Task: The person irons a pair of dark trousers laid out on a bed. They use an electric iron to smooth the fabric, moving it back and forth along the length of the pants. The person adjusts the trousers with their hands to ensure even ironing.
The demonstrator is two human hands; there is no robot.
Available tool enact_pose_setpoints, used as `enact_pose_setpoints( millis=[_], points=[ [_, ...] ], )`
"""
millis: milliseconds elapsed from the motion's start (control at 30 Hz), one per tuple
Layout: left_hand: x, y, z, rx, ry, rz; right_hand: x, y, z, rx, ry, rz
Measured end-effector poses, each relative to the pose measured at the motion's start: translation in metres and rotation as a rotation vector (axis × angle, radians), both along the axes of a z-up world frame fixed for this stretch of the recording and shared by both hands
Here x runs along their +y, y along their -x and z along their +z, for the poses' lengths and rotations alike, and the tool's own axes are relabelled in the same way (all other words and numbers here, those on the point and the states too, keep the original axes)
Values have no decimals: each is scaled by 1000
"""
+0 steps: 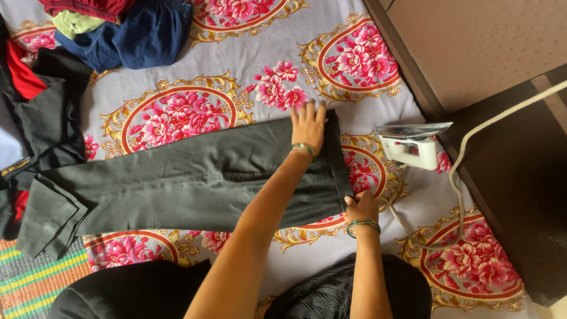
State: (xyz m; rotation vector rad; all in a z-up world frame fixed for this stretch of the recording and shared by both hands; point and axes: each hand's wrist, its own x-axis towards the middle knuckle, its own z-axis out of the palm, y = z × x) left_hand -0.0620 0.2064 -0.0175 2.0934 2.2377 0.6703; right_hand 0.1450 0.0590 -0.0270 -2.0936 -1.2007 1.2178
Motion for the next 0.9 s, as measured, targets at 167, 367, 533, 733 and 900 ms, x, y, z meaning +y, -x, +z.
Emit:
enact_pose_setpoints(
  millis=[167,367,533,733,900],
  points=[
    [-96,-11,27,60,36,-295,6,-16,-10,60,0,-4],
    [-102,8,52,4,501,-394,18,-35,-8,109,99,23],
    [-98,6,49,56,446,-392,40,-60,32,103,-165,-328],
    [-97,6,37,22,454,-404,90,-82,18,117,-845,-146],
    [-100,7,44,10,433,-394,90,-65,22,188,-1042,17]
  ],
)
